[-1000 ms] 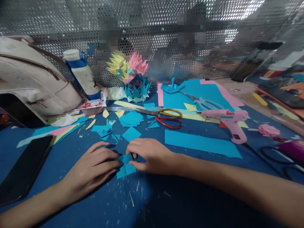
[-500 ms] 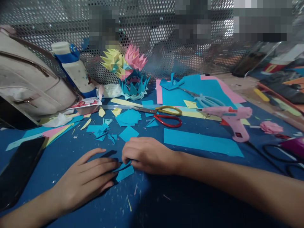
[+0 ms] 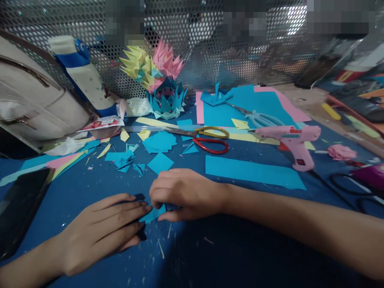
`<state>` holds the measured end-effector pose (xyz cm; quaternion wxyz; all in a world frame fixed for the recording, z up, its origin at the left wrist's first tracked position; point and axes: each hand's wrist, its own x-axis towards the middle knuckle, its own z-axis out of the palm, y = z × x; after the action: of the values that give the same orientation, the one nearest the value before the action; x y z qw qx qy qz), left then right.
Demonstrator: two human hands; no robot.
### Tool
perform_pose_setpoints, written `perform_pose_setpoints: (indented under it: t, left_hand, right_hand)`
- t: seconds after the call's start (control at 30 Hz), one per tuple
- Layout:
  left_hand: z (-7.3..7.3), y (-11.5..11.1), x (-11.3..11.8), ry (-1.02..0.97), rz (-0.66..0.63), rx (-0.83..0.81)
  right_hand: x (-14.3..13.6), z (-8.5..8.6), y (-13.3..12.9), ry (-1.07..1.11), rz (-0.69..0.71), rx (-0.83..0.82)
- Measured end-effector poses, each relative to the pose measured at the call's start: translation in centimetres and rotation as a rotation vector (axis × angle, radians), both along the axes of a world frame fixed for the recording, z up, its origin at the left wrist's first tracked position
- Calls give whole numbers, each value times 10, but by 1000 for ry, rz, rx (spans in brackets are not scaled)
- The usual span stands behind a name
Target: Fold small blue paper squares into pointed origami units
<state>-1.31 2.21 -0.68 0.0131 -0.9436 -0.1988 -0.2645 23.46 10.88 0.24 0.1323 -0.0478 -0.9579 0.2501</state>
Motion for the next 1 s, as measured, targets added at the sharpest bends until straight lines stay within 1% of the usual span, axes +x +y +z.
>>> perform_pose_setpoints:
  t: [0.37,1.0]
  left_hand:
    - [2,-3,-3,63,-40,14]
    - [5,-1,0,30,-31,19]
  right_hand:
    - [0,0,0,-5,12,53]
    - [0,-2,-1,8,13,62]
